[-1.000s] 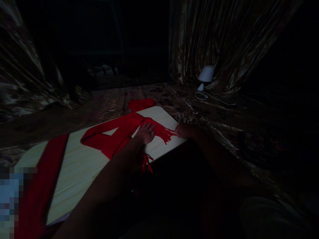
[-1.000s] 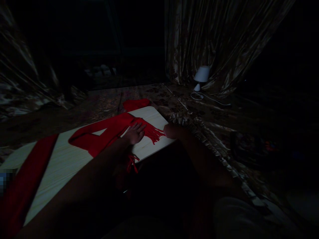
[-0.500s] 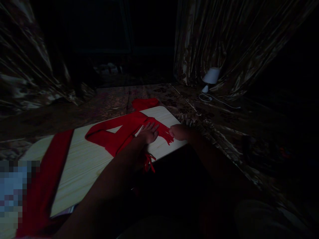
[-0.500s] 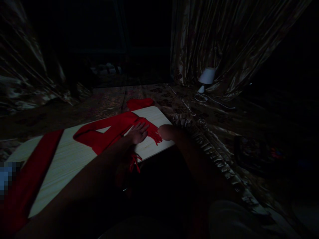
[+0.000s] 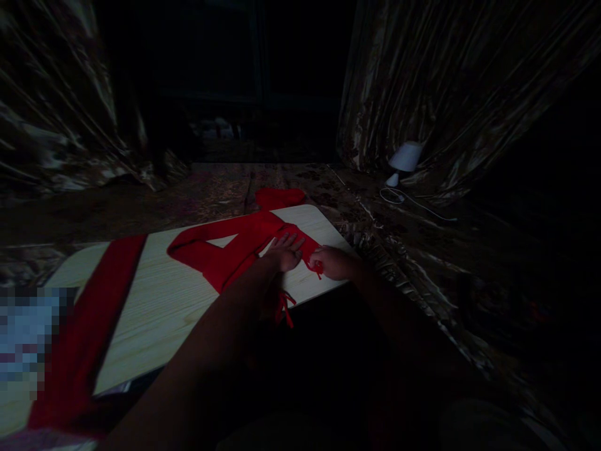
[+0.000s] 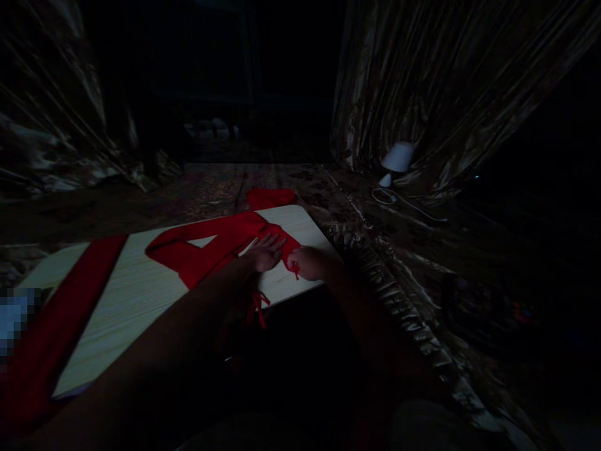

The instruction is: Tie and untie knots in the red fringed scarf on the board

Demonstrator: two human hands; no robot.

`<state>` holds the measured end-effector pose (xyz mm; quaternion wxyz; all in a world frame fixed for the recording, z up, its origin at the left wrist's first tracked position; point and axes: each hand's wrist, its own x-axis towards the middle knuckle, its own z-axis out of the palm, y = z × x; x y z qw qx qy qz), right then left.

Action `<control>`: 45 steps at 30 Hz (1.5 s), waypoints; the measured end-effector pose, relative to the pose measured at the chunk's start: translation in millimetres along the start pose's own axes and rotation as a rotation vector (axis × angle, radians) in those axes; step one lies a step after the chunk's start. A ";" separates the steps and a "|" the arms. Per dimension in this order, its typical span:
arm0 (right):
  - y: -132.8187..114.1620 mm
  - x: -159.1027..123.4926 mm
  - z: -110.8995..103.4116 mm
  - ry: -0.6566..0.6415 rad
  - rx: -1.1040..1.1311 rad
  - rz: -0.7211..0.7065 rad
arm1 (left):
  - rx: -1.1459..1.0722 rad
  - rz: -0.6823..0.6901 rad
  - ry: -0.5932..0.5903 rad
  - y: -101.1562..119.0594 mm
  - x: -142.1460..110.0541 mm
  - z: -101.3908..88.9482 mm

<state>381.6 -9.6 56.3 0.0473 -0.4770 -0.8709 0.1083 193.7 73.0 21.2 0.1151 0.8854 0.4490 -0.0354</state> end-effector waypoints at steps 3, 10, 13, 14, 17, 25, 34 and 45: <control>-7.5 -15.9 -17.3 -0.226 -0.118 0.086 | -0.005 -0.001 0.010 0.4 -0.2 0.6; -13.9 -25.3 -47.0 -0.270 -0.200 0.294 | -0.010 -0.001 0.026 -0.5 -0.2 2.2; -10.2 -8.7 -31.2 -0.018 -0.108 0.168 | -0.007 0.005 0.009 -1.2 0.0 0.9; -9.2 -2.5 -23.8 0.032 -0.077 0.108 | -0.007 0.006 0.000 -1.4 0.1 0.4; -8.7 10.9 -6.2 0.073 -0.053 0.000 | -0.009 0.010 -0.011 -1.9 0.4 -0.6; -19.5 -10.3 -26.9 -0.197 -0.231 0.166 | -0.010 0.011 0.010 -3.1 2.3 3.5; 3.8 -23.4 -46.6 -0.254 -0.213 0.321 | 0.005 0.002 0.013 -1.1 1.0 1.3; 17.8 4.2 -9.4 0.005 -0.082 0.058 | -0.008 -0.001 -0.011 0.0 -1.1 -1.5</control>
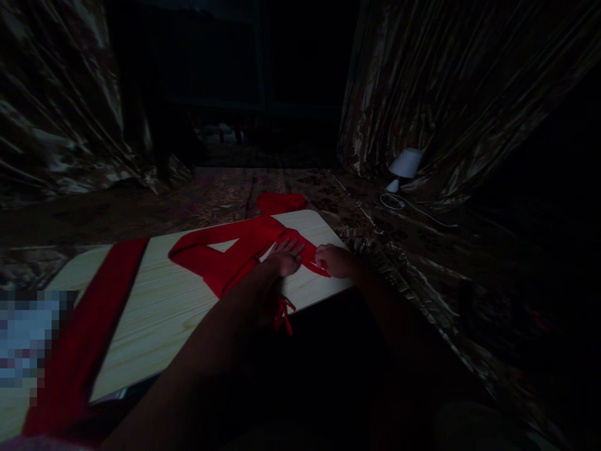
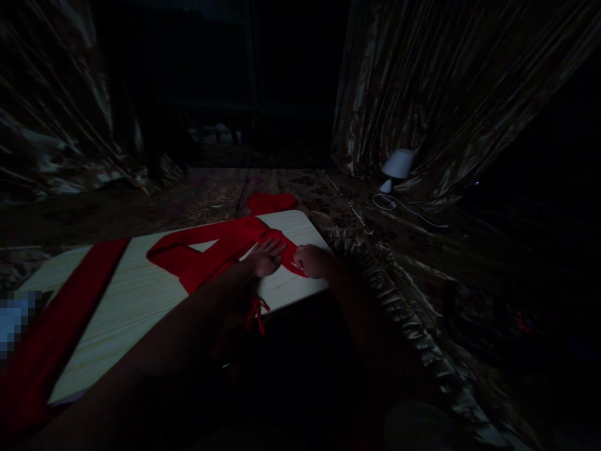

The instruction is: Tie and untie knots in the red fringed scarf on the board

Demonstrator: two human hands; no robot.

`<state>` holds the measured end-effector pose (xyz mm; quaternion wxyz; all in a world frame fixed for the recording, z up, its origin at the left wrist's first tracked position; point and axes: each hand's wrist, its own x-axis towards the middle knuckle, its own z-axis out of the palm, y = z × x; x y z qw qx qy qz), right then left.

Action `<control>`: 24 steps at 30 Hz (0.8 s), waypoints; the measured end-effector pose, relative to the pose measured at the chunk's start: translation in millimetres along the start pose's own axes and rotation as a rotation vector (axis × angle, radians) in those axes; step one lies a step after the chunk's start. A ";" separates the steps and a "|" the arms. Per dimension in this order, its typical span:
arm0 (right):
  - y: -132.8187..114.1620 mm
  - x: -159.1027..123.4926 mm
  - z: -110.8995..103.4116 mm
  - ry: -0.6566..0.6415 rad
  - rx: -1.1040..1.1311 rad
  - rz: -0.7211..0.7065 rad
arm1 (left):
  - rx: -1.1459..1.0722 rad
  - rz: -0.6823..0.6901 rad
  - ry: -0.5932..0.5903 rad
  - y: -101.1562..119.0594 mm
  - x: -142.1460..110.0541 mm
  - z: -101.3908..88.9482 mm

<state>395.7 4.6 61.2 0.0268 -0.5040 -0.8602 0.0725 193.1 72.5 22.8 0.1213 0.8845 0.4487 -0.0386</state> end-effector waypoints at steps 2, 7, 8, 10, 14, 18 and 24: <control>5.5 -12.0 -5.8 -0.109 -0.022 0.068 | -0.008 0.004 0.006 -0.2 0.1 1.1; 14.6 -35.2 -28.0 -0.347 -0.083 0.287 | -0.013 0.008 0.043 -1.7 1.5 4.0; 15.7 -35.3 -31.0 -0.328 -0.096 0.296 | -0.013 0.006 0.040 -1.8 1.5 3.9; 17.4 -30.1 -33.3 -0.219 -0.108 0.287 | -0.012 0.009 0.027 -1.5 1.4 3.1; 17.9 -5.8 -23.0 0.049 -0.036 0.179 | -0.016 0.005 0.022 -0.7 1.1 1.7; 14.6 12.2 -6.8 0.079 0.023 0.098 | -0.016 0.009 0.024 -1.6 1.5 3.0; 6.9 -10.2 -8.4 -0.100 -0.001 0.187 | -0.016 0.008 0.026 -2.4 1.5 4.7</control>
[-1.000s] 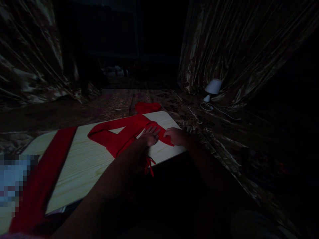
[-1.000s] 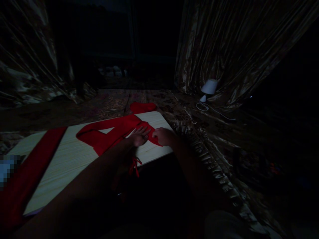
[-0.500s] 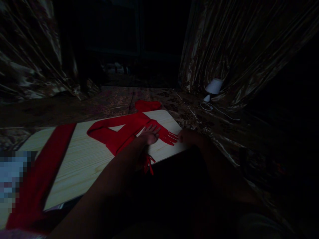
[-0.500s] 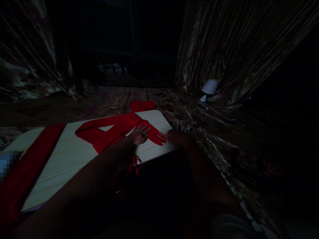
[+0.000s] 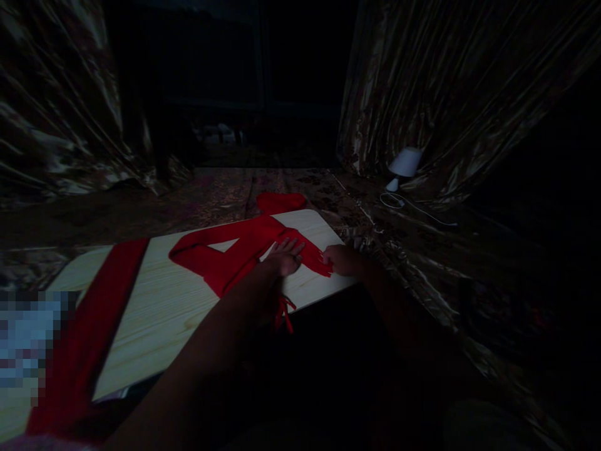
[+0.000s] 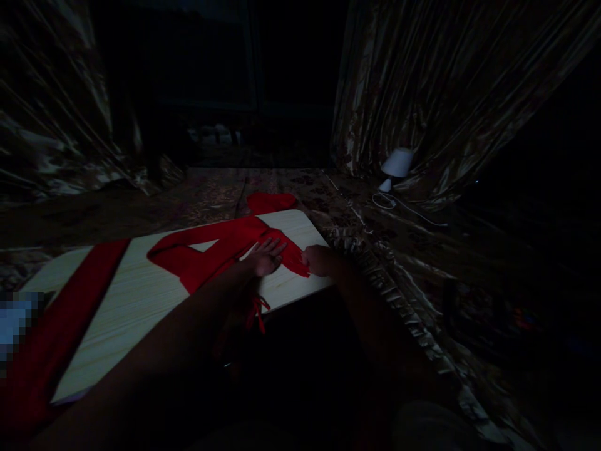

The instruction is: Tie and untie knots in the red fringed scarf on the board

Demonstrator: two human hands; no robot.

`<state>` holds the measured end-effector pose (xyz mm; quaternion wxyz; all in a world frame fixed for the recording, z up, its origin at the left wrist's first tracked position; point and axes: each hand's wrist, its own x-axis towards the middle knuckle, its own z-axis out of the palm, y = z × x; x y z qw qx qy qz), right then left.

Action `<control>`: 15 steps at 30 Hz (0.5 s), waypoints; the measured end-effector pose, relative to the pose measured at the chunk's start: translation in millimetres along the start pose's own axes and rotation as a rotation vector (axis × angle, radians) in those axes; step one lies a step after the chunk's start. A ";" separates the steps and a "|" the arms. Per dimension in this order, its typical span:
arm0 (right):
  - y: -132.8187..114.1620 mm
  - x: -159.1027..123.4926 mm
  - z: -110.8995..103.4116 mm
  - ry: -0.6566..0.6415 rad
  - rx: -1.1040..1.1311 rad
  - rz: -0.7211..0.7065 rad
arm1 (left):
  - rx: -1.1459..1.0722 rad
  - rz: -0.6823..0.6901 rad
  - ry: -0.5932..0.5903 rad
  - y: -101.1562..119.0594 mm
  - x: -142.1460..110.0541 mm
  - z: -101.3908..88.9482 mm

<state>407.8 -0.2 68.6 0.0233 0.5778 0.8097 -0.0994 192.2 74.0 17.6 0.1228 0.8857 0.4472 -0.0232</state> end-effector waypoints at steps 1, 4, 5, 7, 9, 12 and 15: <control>-1.2 -7.9 -3.5 -0.036 -0.022 0.024 | 0.001 0.000 0.000 0.3 0.0 -0.2; -6.9 -29.6 -17.2 -0.139 -0.103 0.103 | 0.000 -0.003 -0.001 2.0 0.1 -2.8; -8.9 -34.8 -21.6 -0.160 -0.122 0.126 | -0.003 -0.002 -0.003 2.8 -0.3 -4.8; -11.5 -40.6 -27.7 -0.137 -0.132 0.155 | -0.015 0.007 -0.004 4.0 -3.4 -11.1; -12.2 -39.9 -28.8 -0.039 -0.108 0.146 | -0.039 0.055 0.042 3.6 -12.5 -20.2; -15.4 -29.0 -21.5 0.113 0.001 0.093 | -0.103 0.177 0.213 -3.7 -42.3 -34.7; -30.4 -12.6 -8.9 0.220 0.109 0.025 | -0.145 0.117 0.409 -21.4 -89.3 -42.2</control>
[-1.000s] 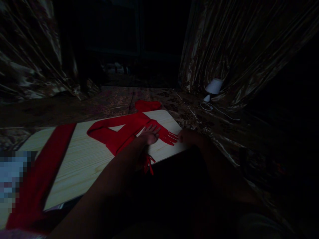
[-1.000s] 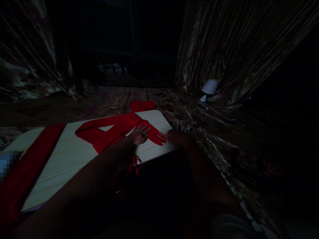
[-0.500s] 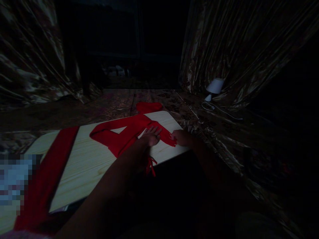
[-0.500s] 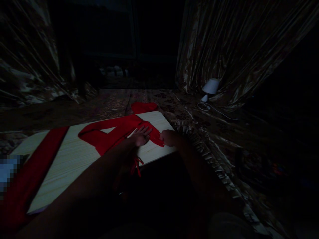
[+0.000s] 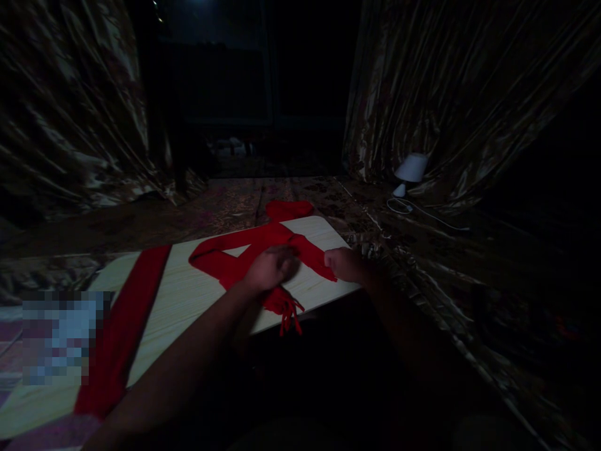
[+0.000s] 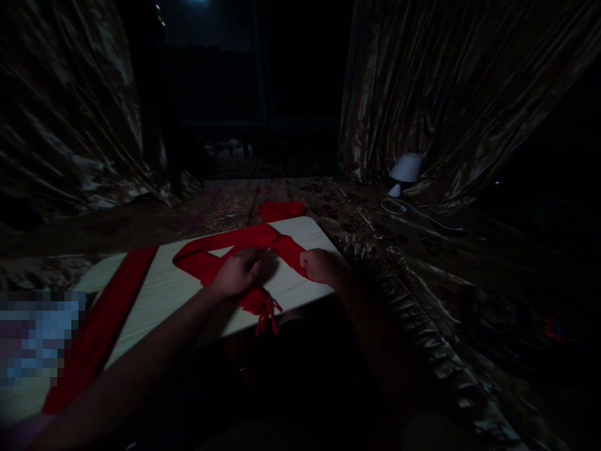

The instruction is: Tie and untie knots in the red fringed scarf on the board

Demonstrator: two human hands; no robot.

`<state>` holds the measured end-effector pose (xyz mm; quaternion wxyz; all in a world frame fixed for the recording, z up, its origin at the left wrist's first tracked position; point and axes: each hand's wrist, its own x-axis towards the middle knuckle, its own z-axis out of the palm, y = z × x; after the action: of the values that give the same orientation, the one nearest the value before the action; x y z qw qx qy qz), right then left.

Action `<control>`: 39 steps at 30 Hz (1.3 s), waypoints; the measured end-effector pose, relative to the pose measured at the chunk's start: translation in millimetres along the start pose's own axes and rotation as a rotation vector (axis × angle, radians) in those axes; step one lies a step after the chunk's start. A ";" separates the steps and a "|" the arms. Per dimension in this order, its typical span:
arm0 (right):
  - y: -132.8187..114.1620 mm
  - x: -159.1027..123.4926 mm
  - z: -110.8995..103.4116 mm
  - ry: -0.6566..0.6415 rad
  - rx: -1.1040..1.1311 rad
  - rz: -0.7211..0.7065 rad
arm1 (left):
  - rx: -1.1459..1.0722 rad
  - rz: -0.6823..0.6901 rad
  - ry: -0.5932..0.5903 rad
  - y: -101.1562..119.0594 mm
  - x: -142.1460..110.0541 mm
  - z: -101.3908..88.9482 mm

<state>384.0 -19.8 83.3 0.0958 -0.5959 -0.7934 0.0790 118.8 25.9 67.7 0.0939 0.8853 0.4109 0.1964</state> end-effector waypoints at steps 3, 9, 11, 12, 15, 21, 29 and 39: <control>-27.2 12.4 19.1 0.052 0.076 -0.076 | 0.058 -0.180 0.144 -17.2 -49.1 -18.0; -98.0 28.5 49.3 -0.031 0.214 -0.196 | 0.127 -0.373 0.214 -53.8 -109.3 -13.4; -121.5 30.0 53.9 -0.039 0.182 -0.218 | 0.117 -0.386 0.185 -65.5 -115.0 -9.6; -132.1 30.2 55.3 -0.038 0.166 -0.217 | 0.116 -0.396 0.174 -71.6 -116.5 -8.9; -155.2 31.6 58.2 -0.057 0.187 -0.199 | 0.087 -0.431 0.181 -89.9 -118.5 -11.6; -142.8 52.4 59.6 0.090 0.050 -0.057 | -0.182 -0.574 0.309 -108.1 -121.6 -20.4; -94.7 65.3 71.3 0.239 -0.138 0.248 | -0.027 -0.666 0.392 -110.1 -128.1 -23.7; -90.7 68.4 84.9 0.296 -0.171 0.267 | -0.019 -0.708 0.393 -116.3 -124.6 -18.8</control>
<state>260.1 19.8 26.8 0.1489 -0.7069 -0.6884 -0.0650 -42.4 5.7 12.9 0.0835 0.6337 0.6988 0.3213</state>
